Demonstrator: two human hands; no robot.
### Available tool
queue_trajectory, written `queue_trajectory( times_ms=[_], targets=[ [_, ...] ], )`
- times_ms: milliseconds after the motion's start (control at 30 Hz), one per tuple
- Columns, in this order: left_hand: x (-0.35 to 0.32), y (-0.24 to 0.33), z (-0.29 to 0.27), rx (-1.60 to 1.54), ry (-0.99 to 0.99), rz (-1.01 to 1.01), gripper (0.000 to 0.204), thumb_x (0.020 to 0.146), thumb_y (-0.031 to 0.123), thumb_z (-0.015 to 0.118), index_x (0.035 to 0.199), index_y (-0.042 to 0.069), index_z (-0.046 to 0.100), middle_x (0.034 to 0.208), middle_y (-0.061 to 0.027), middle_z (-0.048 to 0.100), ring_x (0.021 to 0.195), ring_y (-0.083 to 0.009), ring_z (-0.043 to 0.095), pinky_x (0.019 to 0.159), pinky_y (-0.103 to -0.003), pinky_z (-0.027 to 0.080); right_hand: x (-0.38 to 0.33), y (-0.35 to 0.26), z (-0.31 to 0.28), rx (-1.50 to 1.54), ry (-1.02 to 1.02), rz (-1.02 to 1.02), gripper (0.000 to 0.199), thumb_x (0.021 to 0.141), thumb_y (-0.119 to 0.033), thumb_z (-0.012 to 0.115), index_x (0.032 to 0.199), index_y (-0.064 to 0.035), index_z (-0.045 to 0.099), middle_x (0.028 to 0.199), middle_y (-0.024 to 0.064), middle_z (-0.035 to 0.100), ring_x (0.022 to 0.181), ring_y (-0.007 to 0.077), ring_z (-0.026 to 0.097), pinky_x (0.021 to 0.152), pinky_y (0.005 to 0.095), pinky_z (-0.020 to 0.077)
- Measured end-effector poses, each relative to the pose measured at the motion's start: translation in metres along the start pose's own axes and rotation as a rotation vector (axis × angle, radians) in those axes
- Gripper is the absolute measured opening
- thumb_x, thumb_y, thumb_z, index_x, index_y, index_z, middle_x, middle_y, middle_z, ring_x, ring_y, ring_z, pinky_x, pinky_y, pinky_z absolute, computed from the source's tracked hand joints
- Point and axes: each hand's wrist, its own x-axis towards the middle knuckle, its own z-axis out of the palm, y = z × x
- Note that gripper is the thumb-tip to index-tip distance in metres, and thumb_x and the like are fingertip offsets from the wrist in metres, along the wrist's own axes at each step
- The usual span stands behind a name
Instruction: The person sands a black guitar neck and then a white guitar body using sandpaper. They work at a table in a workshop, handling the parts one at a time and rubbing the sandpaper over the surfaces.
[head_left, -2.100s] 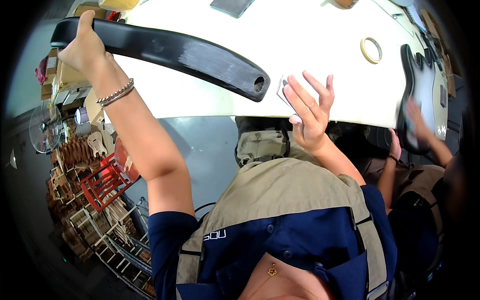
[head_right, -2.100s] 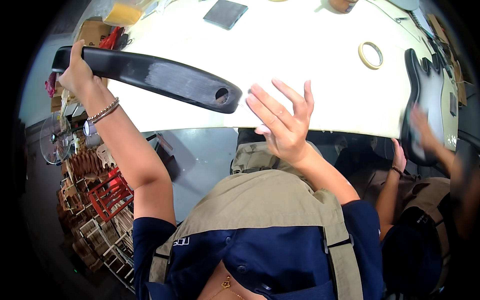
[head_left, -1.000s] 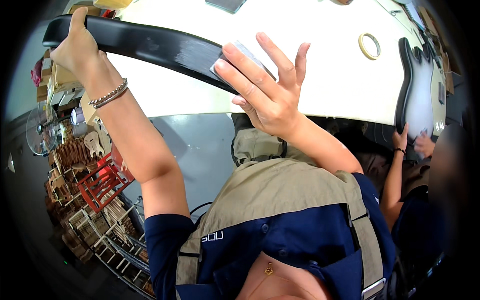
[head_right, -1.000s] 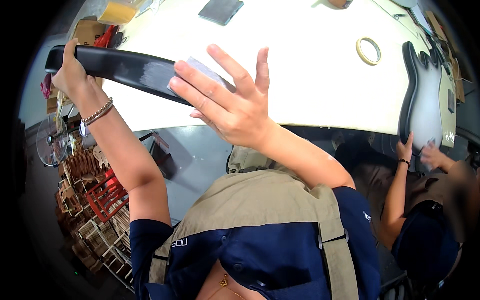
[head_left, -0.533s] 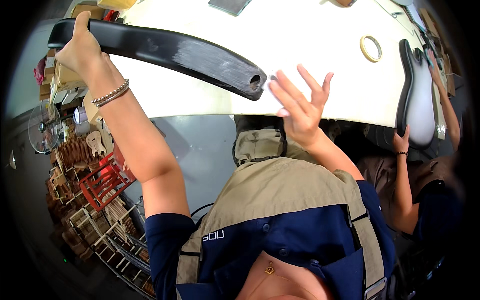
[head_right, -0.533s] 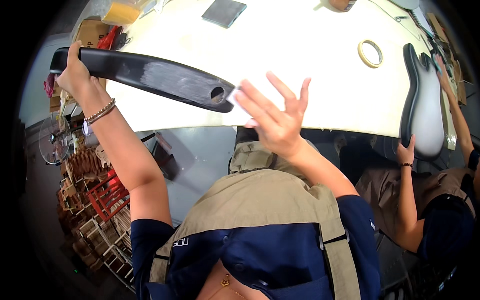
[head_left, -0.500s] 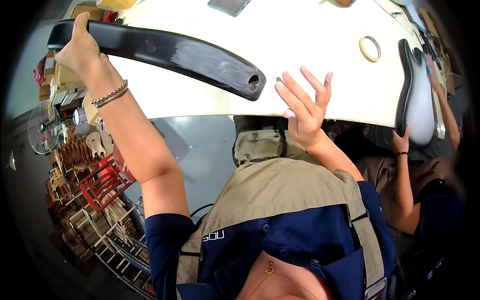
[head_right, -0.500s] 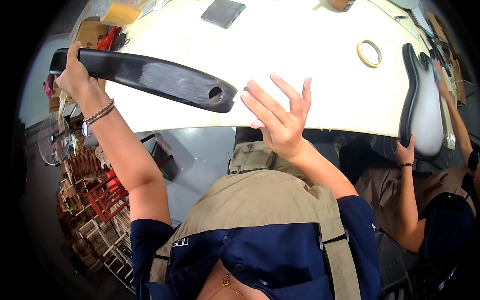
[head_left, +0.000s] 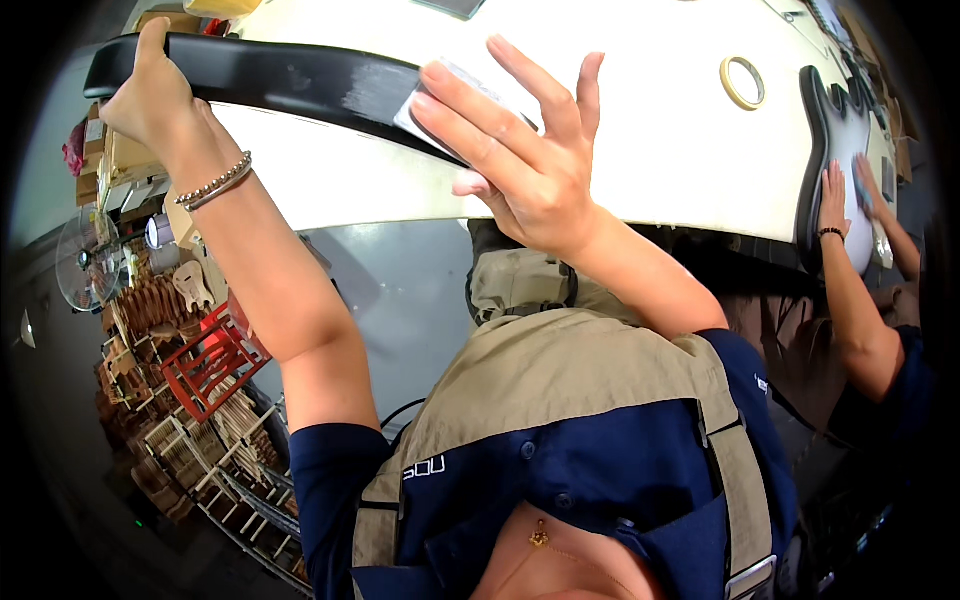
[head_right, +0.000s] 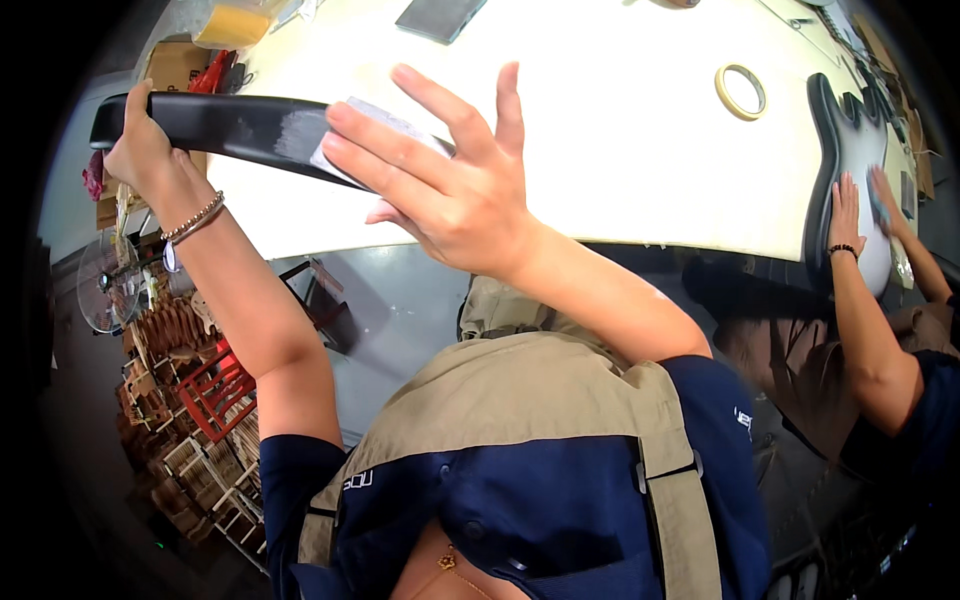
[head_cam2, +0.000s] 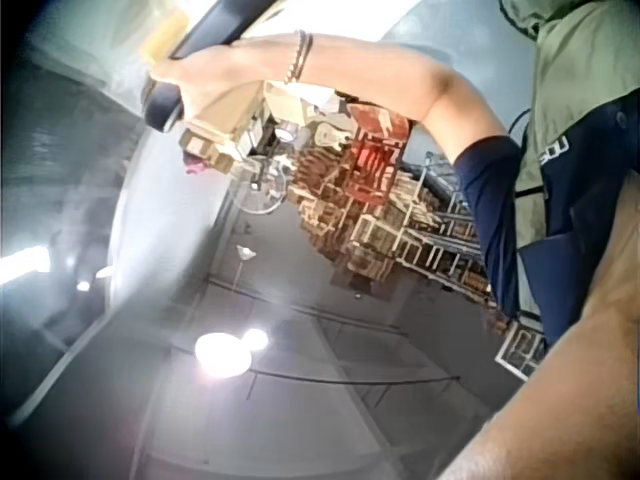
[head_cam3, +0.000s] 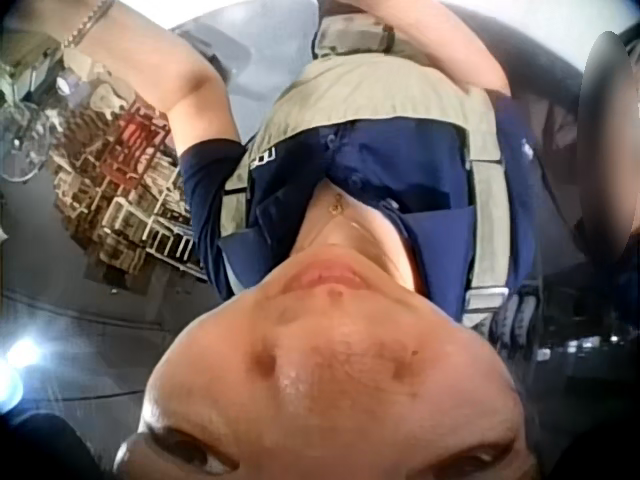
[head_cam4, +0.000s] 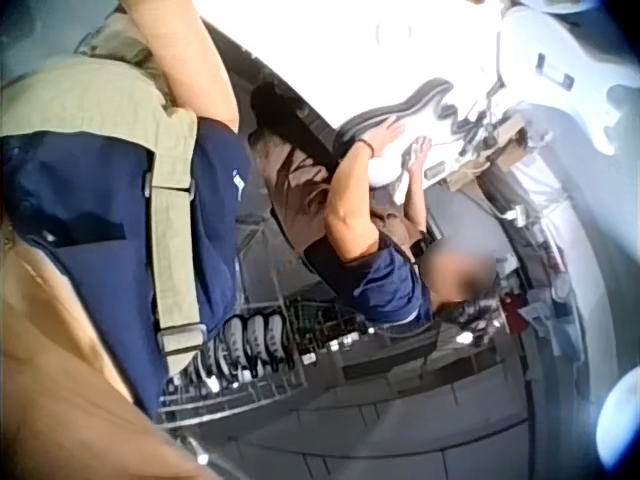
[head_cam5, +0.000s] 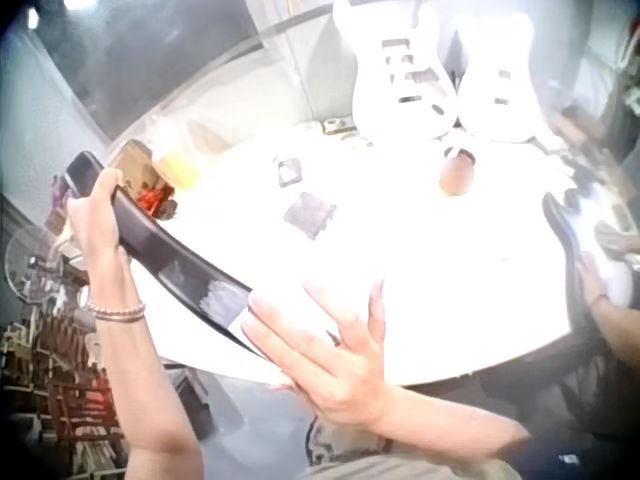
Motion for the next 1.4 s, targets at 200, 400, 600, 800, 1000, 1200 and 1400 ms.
queue_trajectory(
  times_ms=[200, 400, 600, 800, 1000, 1200, 1400],
  targets=[
    [0.002, 0.001, -0.002, -0.063, -0.043, 0.098, 0.026, 0.066, 0.000, 0.079, 0.079, -0.008, 0.059, 0.081, -0.0125, 0.063, 0.060, -0.0170, 0.060, 0.056, -0.030, 0.053, -0.057, 0.020, -0.036, 0.050, 0.002, 0.222, 0.034, 0.096, -0.037, 0.049, 0.121, -0.0234, 0.068, 0.126, -0.0046, 0.065, 0.132, 0.0253, 0.046, 0.120, 0.0528, -0.0019],
    [-0.003, 0.005, 0.001, -0.066, -0.055, 0.080, 0.024, 0.067, -0.001, 0.079, 0.081, -0.007, 0.060, 0.081, -0.0106, 0.064, 0.062, -0.0172, 0.061, 0.059, -0.029, 0.054, -0.017, 0.003, -0.011, 0.055, -0.027, 0.113, 0.041, 0.100, -0.043, 0.041, 0.125, -0.0233, 0.066, 0.129, -0.0060, 0.064, 0.133, 0.0257, 0.044, 0.119, 0.0549, -0.0029],
    [-0.017, 0.009, 0.005, -0.096, -0.086, 0.068, 0.027, 0.067, 0.000, 0.079, 0.083, -0.008, 0.059, 0.081, -0.0105, 0.063, 0.062, -0.0158, 0.059, 0.060, -0.029, 0.053, -0.019, 0.003, -0.017, -0.084, -0.037, 0.081, 0.045, 0.100, -0.048, 0.036, 0.118, -0.0253, 0.070, 0.128, -0.0075, 0.064, 0.132, 0.0252, 0.045, 0.119, 0.0554, -0.0033],
    [-0.013, 0.009, 0.008, -0.059, -0.055, 0.140, 0.029, 0.067, 0.003, 0.081, 0.071, -0.008, 0.055, 0.074, -0.0102, 0.060, 0.060, -0.0149, 0.056, 0.058, -0.028, 0.052, -0.051, 0.011, -0.028, -0.049, -0.087, 0.074, 0.044, 0.104, -0.039, 0.034, 0.119, -0.0170, 0.070, 0.128, -0.0004, 0.064, 0.134, 0.0311, 0.042, 0.119, 0.0525, -0.0007],
    [-0.004, 0.004, 0.008, -0.040, -0.017, 0.091, 0.031, 0.065, 0.003, 0.081, 0.069, -0.006, 0.052, 0.071, -0.0100, 0.059, 0.057, -0.0170, 0.057, 0.056, -0.029, 0.052, -0.033, 0.012, -0.025, -0.054, -0.059, 0.041, 0.040, 0.103, -0.035, 0.037, 0.118, -0.0196, 0.071, 0.133, 0.0041, 0.060, 0.137, 0.0308, 0.037, 0.120, 0.0510, 0.0001],
    [-0.011, 0.008, 0.012, -0.020, -0.077, 0.033, 0.026, 0.066, 0.001, 0.079, 0.070, -0.007, 0.054, 0.075, -0.0098, 0.061, 0.063, -0.0156, 0.060, 0.058, -0.029, 0.052, -0.015, 0.013, -0.022, -0.067, -0.068, 0.043, 0.044, 0.105, -0.035, 0.032, 0.123, -0.0175, 0.068, 0.135, 0.0076, 0.059, 0.139, 0.0311, 0.035, 0.119, 0.0498, 0.0005],
    [-0.012, 0.010, 0.004, -0.062, -0.060, 0.087, 0.024, 0.067, 0.001, 0.079, 0.077, -0.007, 0.059, 0.082, -0.0109, 0.064, 0.066, -0.0155, 0.060, 0.060, -0.029, 0.053, -0.076, 0.043, -0.046, 0.164, 0.004, 0.376, 0.045, 0.105, -0.032, 0.030, 0.127, -0.0134, 0.065, 0.138, 0.0117, 0.056, 0.137, 0.0310, 0.040, 0.118, 0.0501, 0.0076]
  ],
)
